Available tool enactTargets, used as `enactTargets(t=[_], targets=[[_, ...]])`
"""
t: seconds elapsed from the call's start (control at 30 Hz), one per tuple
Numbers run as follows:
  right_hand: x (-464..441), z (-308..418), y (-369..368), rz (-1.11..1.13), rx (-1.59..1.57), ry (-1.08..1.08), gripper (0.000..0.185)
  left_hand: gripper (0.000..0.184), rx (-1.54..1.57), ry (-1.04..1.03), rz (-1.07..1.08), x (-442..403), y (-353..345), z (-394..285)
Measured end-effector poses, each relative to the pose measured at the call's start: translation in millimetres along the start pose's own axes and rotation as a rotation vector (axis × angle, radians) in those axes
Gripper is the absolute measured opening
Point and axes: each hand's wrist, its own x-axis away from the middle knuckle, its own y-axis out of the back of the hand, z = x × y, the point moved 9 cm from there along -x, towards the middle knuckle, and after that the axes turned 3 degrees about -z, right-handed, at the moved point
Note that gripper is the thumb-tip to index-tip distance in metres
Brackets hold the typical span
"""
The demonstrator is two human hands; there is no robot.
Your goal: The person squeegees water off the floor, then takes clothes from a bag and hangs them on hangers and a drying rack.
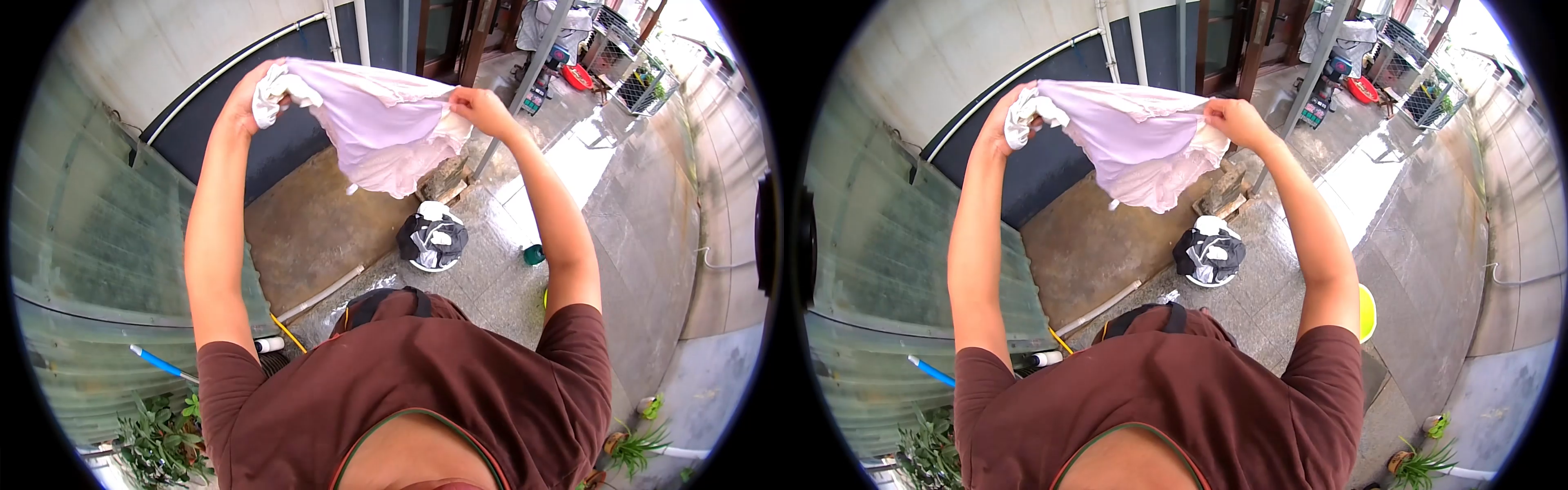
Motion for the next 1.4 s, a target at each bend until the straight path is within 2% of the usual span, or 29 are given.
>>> enactTargets(t=[0.07, 0.17, 0.27, 0.33, 0.4, 0.5, 0.6, 0.63, 0.73, 0.77, 0.87, 0.9, 0.97, 1.03, 1.07, 1.13, 1.17, 1.2, 1.27, 1.4], targets=[[-2, -25, -35, -0.011, 0.016, 0.015, 0.015, 0.028, 0.061, -0.035, 0.095, 10, -37, -11], [0, -32, -67, -0.088, 0.016, -0.071, 0.017, 0.025, 0.098, -0.071, 0.052, 31, -84, -24], [1, -15, -87, -0.146, -0.186, -0.107, 0.022, 0.022, 0.076, -0.073, 0.117, 36, -113, -27], [1, -10, -106, -0.094, -0.250, -0.207, 0.030, 0.019, 0.038, -0.022, 0.250, 32, -124, -24], [-4, -3, -125, -0.073, -0.412, -0.151, 0.032, 0.018, -0.010, -0.046, 0.217, 27, -128, -22], [-3, 12, -133, -0.038, -0.735, -0.182, 0.024, 0.017, -0.020, -0.071, 0.159, 25, -131, -22], [17, 58, -64, -0.470, -0.460, -0.198, 0.013, 0.017, -0.009, -0.130, 0.058, 21, -126, -24], [21, 64, -58, -0.549, -0.619, -0.204, 0.016, 0.017, 0.001, -0.141, 0.048, 20, -124, -24], [36, 118, -46, -0.560, -0.408, -0.129, 0.031, 0.016, 0.014, -0.147, 0.041, 23, -130, -27], [35, 122, -57, -0.507, -0.350, -0.122, 0.042, 0.016, 0.014, -0.144, 0.043, 24, -133, -26], [21, 99, -98, -0.334, -0.156, -0.205, 0.026, 0.018, -0.022, -0.200, 0.083, 25, -133, -33], [19, 84, -105, -0.366, -0.206, -0.228, 0.023, 0.017, -0.045, -0.246, 0.080, 26, -130, -40], [16, 56, -107, -0.435, -0.306, -0.267, 0.019, 0.016, -0.243, -0.306, -0.030, 29, -111, -52], [13, 32, -98, -0.483, -0.581, -0.240, 0.015, 0.016, -0.443, -0.417, -0.192, 32, -80, -70], [10, 18, -96, -0.531, -0.732, -0.181, 0.016, 0.032, -0.640, -0.464, -0.289, 24, -52, -75], [5, 17, -74, -0.429, -1.133, -0.235, 0.022, 0.048, -1.055, -0.563, -0.544, 10, 5, -87], [3, 23, -58, -0.426, -1.241, -0.218, 0.026, 0.053, -1.190, -0.518, -0.580, 15, 12, -92], [2, 35, -37, -0.402, -1.266, -0.166, 0.023, 0.057, -1.323, -0.471, -0.617, 23, 18, -95], [-3, 46, -15, -0.320, -1.209, -0.056, 0.022, 0.054, -1.420, -0.422, -0.677, 30, 28, -98], [-4, 90, 15, -0.162, -0.726, 0.283, 0.024, 0.050, -1.555, -0.380, -0.755, 40, 31, -100]])
